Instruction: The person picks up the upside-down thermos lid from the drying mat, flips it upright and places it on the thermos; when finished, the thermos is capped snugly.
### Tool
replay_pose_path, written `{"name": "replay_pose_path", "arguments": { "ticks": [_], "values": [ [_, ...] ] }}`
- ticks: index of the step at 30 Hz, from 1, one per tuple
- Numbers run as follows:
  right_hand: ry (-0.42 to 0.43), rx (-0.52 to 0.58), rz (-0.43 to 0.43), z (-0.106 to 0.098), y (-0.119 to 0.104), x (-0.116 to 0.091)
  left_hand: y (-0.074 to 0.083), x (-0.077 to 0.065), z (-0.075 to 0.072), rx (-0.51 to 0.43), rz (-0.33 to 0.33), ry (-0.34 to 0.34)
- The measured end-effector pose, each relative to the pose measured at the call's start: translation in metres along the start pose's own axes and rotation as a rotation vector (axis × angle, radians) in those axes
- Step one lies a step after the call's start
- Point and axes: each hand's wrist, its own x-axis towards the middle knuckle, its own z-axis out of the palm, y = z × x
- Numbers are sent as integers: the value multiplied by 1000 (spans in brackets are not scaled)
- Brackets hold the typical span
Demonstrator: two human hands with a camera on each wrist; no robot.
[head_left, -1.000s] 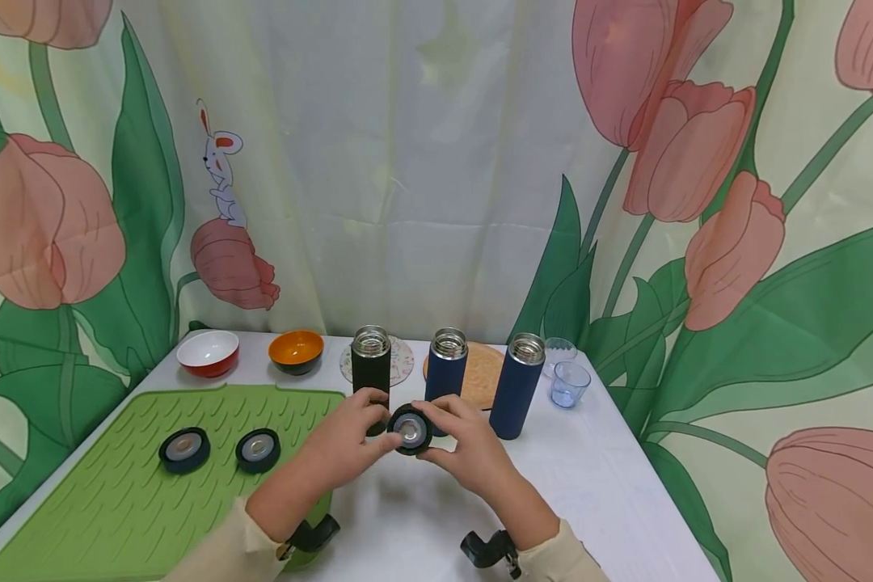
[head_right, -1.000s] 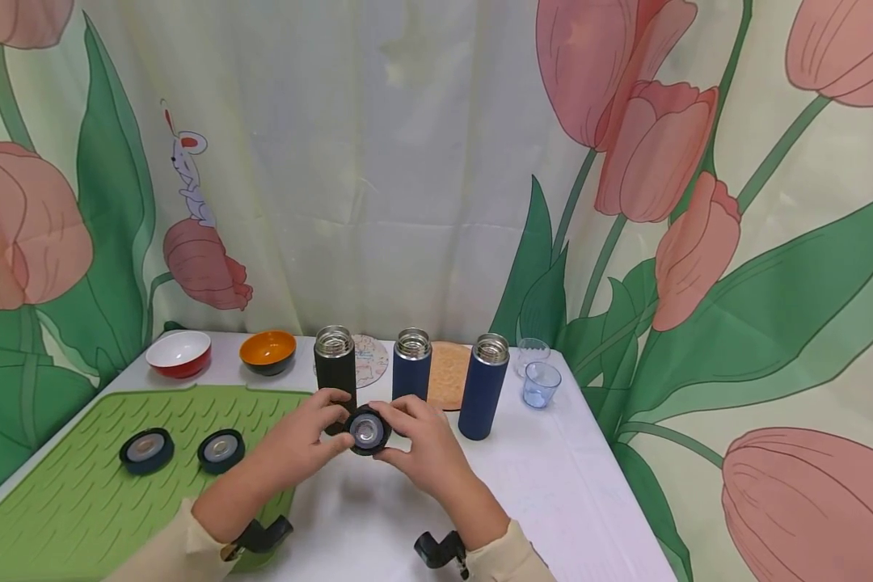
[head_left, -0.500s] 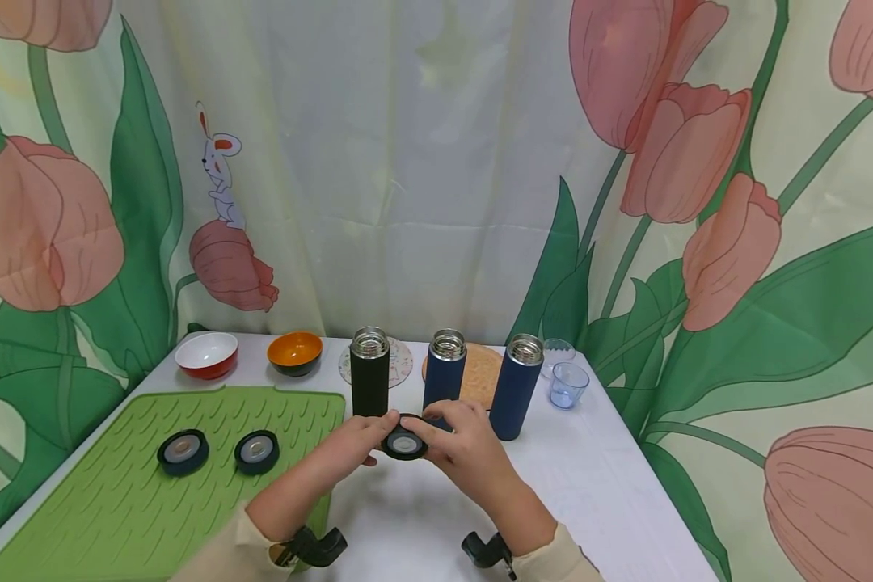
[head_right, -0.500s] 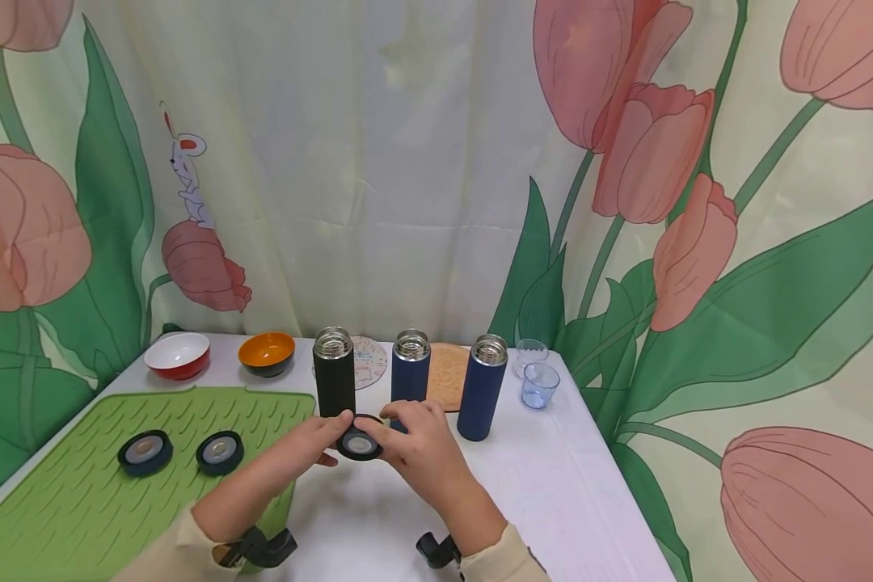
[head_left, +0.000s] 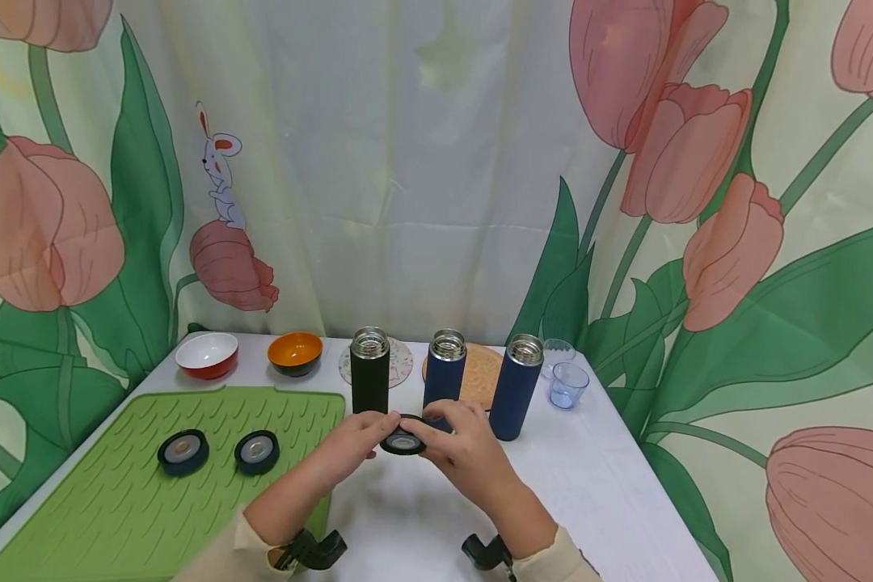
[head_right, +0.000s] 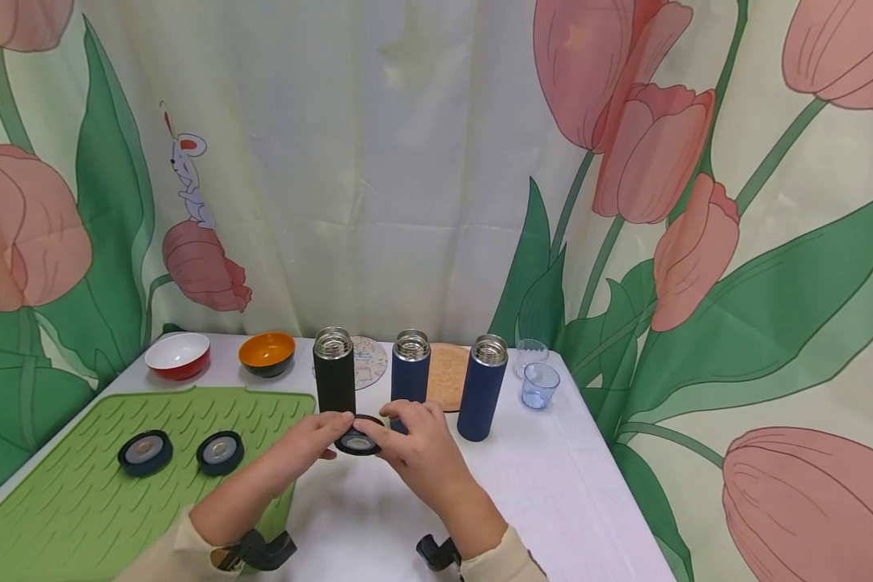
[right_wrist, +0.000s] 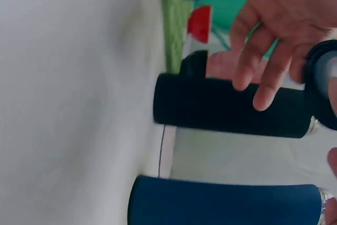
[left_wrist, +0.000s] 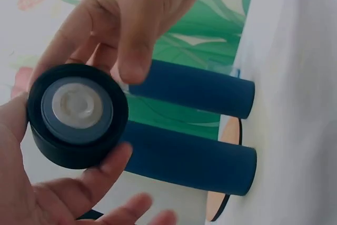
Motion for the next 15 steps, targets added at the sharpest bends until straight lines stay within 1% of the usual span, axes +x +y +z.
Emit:
{"name": "replay_pose_path", "arguments": {
  "ticks": [2, 5, 7, 9, 10, 12, 15],
  "values": [
    [-51, 111, 84, -2, -2, -1, -1, 0, 0, 43, 45, 46],
    [-126, 326, 286, -5, -6, -1, -2, 0, 1, 113, 99, 132],
    [-151, 445, 434, -6, -7, -1, -2, -1, 3, 133, 139, 176],
    [-160, 529, 547, -6, -7, 1, -2, -2, 4, 125, 176, 210],
    [-160, 560, 587, -7, -7, 2, -3, -2, 5, 124, 198, 221],
    [-162, 607, 637, -7, -7, 3, -3, -3, 6, 126, 235, 239],
    [-173, 644, 665, -7, -7, 5, -3, -5, 8, 125, 275, 239]
  ]
}}
